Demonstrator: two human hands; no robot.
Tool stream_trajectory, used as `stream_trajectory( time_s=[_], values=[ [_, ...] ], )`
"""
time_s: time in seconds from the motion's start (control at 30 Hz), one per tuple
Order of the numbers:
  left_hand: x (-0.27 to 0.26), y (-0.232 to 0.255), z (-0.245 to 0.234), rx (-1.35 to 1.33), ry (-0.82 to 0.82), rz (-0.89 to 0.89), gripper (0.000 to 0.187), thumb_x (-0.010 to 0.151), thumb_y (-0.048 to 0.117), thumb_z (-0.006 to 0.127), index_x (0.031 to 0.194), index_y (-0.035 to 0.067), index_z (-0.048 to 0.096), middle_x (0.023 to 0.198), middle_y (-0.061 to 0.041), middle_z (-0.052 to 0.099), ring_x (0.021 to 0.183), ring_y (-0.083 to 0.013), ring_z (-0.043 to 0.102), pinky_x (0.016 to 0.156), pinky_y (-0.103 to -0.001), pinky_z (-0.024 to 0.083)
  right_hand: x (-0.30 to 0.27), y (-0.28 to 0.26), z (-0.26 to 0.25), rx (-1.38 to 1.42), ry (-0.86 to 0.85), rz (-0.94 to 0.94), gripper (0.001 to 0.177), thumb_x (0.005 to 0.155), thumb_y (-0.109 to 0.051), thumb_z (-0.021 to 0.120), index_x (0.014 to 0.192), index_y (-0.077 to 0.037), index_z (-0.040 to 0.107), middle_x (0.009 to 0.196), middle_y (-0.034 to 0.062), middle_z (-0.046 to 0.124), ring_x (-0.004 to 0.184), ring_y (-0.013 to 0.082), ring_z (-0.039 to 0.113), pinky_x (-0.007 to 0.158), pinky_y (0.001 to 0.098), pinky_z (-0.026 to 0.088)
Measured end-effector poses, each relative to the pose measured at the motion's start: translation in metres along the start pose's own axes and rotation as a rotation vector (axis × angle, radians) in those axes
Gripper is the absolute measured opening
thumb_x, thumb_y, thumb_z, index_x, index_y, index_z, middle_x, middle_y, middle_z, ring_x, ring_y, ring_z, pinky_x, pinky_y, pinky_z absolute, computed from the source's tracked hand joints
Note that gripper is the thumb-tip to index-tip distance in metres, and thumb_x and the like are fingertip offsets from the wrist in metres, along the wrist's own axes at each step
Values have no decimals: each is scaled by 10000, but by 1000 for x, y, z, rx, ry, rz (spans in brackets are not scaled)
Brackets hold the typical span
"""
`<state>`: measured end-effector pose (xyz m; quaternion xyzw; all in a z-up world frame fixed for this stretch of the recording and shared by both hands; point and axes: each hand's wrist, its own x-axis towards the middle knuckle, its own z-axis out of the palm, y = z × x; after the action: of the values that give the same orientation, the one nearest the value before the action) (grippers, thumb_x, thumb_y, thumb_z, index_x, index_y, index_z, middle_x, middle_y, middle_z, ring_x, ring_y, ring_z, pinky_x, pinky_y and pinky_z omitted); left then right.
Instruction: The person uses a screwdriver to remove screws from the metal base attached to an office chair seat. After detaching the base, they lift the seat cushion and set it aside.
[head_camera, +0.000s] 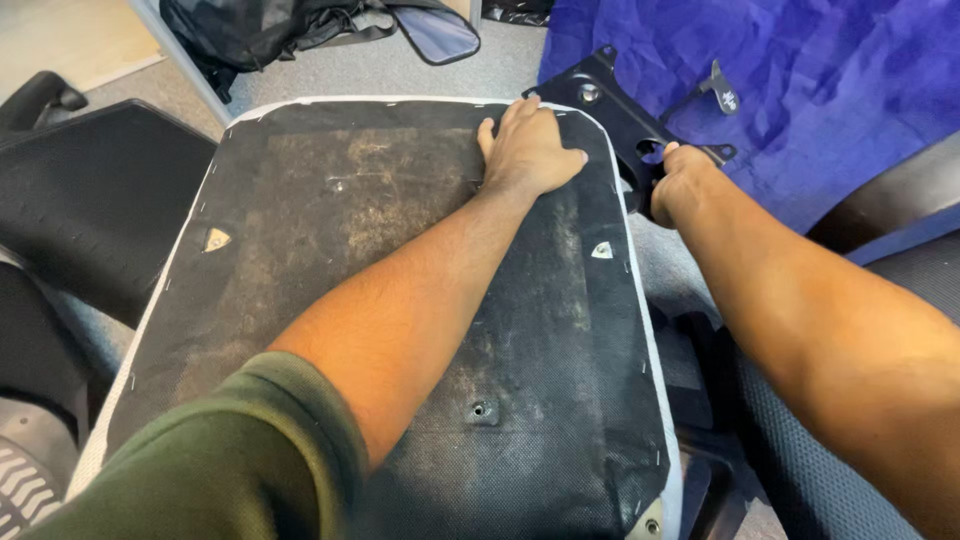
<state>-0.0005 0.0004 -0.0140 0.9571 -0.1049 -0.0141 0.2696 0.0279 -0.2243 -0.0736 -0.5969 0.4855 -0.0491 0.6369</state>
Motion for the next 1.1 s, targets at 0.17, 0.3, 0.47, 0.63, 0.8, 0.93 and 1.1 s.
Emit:
stream_trajectory(
  time_s=[0.17, 0.3, 0.47, 0.63, 0.8, 0.93, 1.1],
  values=[
    [-3, -12, -8, -23, 50, 16, 736, 752, 430, 789, 1353, 59, 583, 1601, -143, 342, 1517, -271, 251, 1216, -495, 188, 0, 9, -14, 53, -22, 30, 363, 985, -462, 657, 967, -99, 669, 845, 34, 679, 713, 167, 628, 641, 323, 543],
    [-23, -51, -33, -2, 15, -12, 762, 731, 442, 814, 1354, 56, 603, 1604, -177, 361, 1506, -304, 311, 1199, -405, 299, -3, 20, -17, 115, -93, 65, 377, 1004, -474, 632, 966, -101, 664, 841, 40, 677, 718, 174, 638, 645, 325, 551],
    [-78, -127, -82, 51, 6, -73, 903, 709, 460, 823, 1459, 72, 503, 1641, -127, 321, 1516, -282, 295, 1204, -407, 271, -35, 61, -34, 297, -322, 158, 396, 1029, -490, 600, 963, -103, 658, 836, 47, 675, 723, 182, 651, 651, 328, 560],
    [-159, -198, -138, 170, 27, -239, 923, 741, 521, 798, 1497, 103, 473, 1651, -138, 267, 1529, -306, 232, 1211, -409, 234, -135, 107, -70, 221, -797, -96, 409, 1050, -476, 585, 1041, -93, 728, 889, 59, 712, 730, 172, 649, 630, 350, 556],
    [-257, -247, -174, -110, 148, -505, 1045, 732, 471, 889, 1496, -28, 382, 1444, -236, 552, 1345, -332, 549, 1114, -391, 436, -246, 124, -136, -263, -622, -303, 521, 903, -445, 637, 1243, -50, 619, 1100, 139, 732, 979, 252, 715, 857, 400, 572],
    [-315, -247, -164, -797, -24, -577, 693, 771, 304, 813, 1363, -31, 680, 1275, -188, 759, 1130, -305, 718, 988, -394, 537, -286, 139, -145, -386, -463, -355, 625, 870, -349, 724, 1391, -62, 530, 1158, 162, 713, 1008, 264, 697, 871, 429, 559],
    [-367, -223, -159, -846, 1, -413, 659, 808, 242, 763, 1413, 78, 557, 1278, -97, 717, 1111, -219, 683, 955, -361, 529, -280, 131, -141, -472, -439, -426, 568, 966, -426, 617, 1389, -48, 594, 1117, 175, 742, 929, 265, 708, 825, 402, 557]
  ],
)
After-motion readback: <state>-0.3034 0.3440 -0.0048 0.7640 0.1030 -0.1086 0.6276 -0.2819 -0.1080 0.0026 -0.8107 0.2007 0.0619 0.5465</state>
